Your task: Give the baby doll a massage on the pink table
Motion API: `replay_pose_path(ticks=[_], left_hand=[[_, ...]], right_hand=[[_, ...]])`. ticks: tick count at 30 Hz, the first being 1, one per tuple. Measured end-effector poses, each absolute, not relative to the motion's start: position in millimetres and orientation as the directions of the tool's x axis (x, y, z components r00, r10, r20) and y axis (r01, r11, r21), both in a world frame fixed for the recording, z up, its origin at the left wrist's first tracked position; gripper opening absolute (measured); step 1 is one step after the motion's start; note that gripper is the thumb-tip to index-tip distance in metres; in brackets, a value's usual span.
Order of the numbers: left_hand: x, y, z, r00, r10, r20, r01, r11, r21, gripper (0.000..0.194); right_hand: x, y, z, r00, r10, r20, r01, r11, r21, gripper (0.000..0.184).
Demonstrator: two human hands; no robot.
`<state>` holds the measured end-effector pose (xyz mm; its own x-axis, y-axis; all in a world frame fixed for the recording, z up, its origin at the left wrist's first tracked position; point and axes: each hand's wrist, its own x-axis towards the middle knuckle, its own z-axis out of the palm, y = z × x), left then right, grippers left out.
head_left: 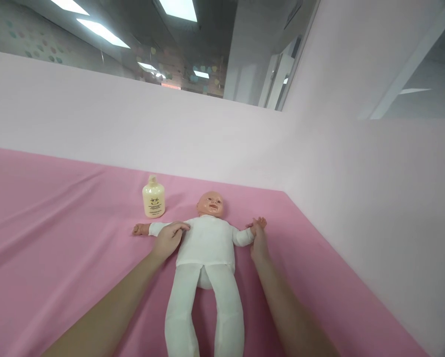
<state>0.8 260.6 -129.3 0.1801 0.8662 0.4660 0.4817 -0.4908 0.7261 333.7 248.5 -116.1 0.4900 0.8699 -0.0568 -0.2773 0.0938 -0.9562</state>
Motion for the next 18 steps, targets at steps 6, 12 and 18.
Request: replay_pose_path(ticks=[6, 12, 18], left_hand=[[15.2, 243.2, -111.1, 0.346, 0.764, 0.545, 0.518, -0.640, 0.568, 0.029], [38.7, 218.9, -97.5, 0.537, 0.705, 0.463, 0.529, -0.709, 0.467, 0.038], [49.3, 210.8, -91.7, 0.534, 0.734, 0.420, 0.541, -0.678, 0.498, 0.045]], right_hand=[[347.9, 245.8, -118.1, 0.585, 0.810, -0.042, -0.173, 0.074, -0.982, 0.077], [368.4, 244.6, -116.8, 0.649, 0.755, 0.091, 0.022, 0.100, -0.995, 0.057], [370.7, 229.1, -109.3, 0.673, 0.723, 0.156, 0.125, 0.096, -0.987, 0.041]])
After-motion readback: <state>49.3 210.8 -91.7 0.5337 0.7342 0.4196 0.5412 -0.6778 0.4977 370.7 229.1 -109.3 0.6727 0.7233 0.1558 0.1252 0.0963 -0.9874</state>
